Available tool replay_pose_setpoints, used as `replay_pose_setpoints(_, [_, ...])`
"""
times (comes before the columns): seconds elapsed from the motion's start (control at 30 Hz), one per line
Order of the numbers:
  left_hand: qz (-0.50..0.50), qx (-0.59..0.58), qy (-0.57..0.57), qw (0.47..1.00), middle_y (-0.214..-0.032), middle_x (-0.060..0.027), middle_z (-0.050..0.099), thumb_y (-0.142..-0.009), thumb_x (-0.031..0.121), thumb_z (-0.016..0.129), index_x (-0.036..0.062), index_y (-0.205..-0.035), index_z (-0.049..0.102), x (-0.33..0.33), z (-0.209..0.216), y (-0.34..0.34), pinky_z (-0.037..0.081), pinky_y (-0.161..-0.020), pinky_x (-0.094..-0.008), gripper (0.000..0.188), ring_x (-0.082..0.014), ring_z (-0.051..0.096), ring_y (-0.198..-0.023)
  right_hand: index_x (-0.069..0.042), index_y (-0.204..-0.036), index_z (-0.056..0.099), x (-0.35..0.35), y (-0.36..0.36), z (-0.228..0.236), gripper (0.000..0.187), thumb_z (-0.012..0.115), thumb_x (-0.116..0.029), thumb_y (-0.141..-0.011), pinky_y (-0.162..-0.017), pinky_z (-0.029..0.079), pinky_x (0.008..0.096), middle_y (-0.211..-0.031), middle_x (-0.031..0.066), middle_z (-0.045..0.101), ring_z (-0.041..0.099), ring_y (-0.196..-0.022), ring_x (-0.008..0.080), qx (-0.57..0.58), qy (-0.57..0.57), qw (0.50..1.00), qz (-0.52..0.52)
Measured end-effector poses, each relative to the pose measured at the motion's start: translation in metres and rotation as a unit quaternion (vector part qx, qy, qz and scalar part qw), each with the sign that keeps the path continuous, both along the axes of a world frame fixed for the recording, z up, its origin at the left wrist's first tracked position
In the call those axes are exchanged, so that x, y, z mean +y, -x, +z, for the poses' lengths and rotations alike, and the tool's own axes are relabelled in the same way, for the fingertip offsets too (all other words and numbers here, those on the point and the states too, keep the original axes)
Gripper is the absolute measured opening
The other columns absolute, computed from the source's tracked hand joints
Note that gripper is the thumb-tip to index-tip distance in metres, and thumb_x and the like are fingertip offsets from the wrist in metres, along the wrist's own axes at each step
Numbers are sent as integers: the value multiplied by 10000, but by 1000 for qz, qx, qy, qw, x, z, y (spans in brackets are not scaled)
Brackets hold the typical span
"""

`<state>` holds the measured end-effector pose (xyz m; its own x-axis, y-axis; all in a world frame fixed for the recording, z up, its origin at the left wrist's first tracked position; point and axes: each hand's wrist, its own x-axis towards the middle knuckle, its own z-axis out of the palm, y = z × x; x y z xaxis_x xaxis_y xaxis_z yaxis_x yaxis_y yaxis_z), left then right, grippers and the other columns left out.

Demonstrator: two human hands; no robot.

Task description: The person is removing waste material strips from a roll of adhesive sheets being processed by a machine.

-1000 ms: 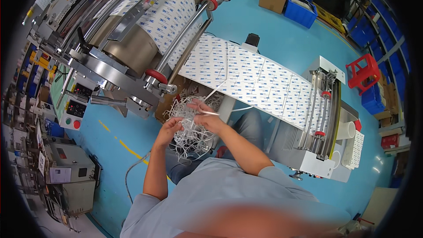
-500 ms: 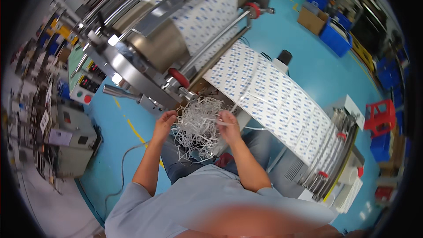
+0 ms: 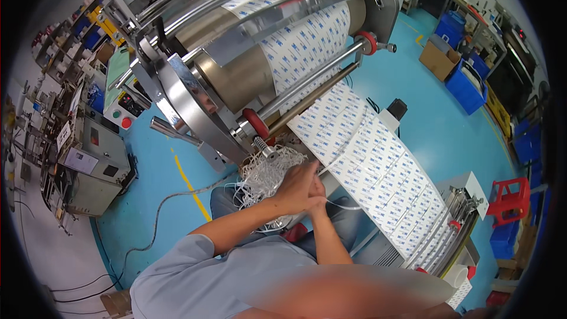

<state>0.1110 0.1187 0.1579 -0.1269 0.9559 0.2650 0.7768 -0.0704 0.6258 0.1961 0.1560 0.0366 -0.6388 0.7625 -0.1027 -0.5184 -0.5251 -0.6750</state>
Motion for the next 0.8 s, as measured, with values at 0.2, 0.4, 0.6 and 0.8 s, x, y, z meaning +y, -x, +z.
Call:
replay_pose_setpoints(0.2, [-57, 0, 11, 998, -821, -81, 645, -640, 247, 714, 39, -1069, 515, 13, -7, -4, 380, -821, -407, 516, -292, 537, -898, -53, -1128, 527, -15, -16, -17, 345, 556, -277, -868, -862, 429, 292, -1062, 42, 576, 549, -978, 173, -22, -203, 979, -1])
replay_pose_setpoints(0.4, [-69, 45, 25, 996, -739, -87, 637, -683, 224, 677, 54, -904, 606, 20, 4, -5, 404, -796, -405, 288, -296, 583, -703, -49, -1112, 536, 5, 11, -23, 335, 563, -269, -861, -852, 432, 292, -1035, 49, 586, 555, -964, 171, -48, -306, 951, 8])
replay_pose_setpoints(0.6, [-52, 40, 57, 996, -771, -105, 622, -724, 257, 648, 64, -887, 584, 13, -1, 6, 378, -844, -437, 261, -305, 582, -754, -45, -1097, 544, 2, 3, -48, 325, 569, -261, -855, -841, 435, 292, -1009, 55, 596, 561, -950, 169, -76, -387, 919, 30])
replay_pose_setpoints(0.8, [15, 27, 149, 988, -874, -154, 620, -715, 250, 686, 4, -1101, 539, 5, -22, 30, 422, -782, -433, 481, -346, 568, -832, -42, -1082, 552, 14, 49, -41, 316, 576, -252, -848, -831, 438, 292, -982, 62, 606, 567, -937, 167, -96, -451, 885, 58])
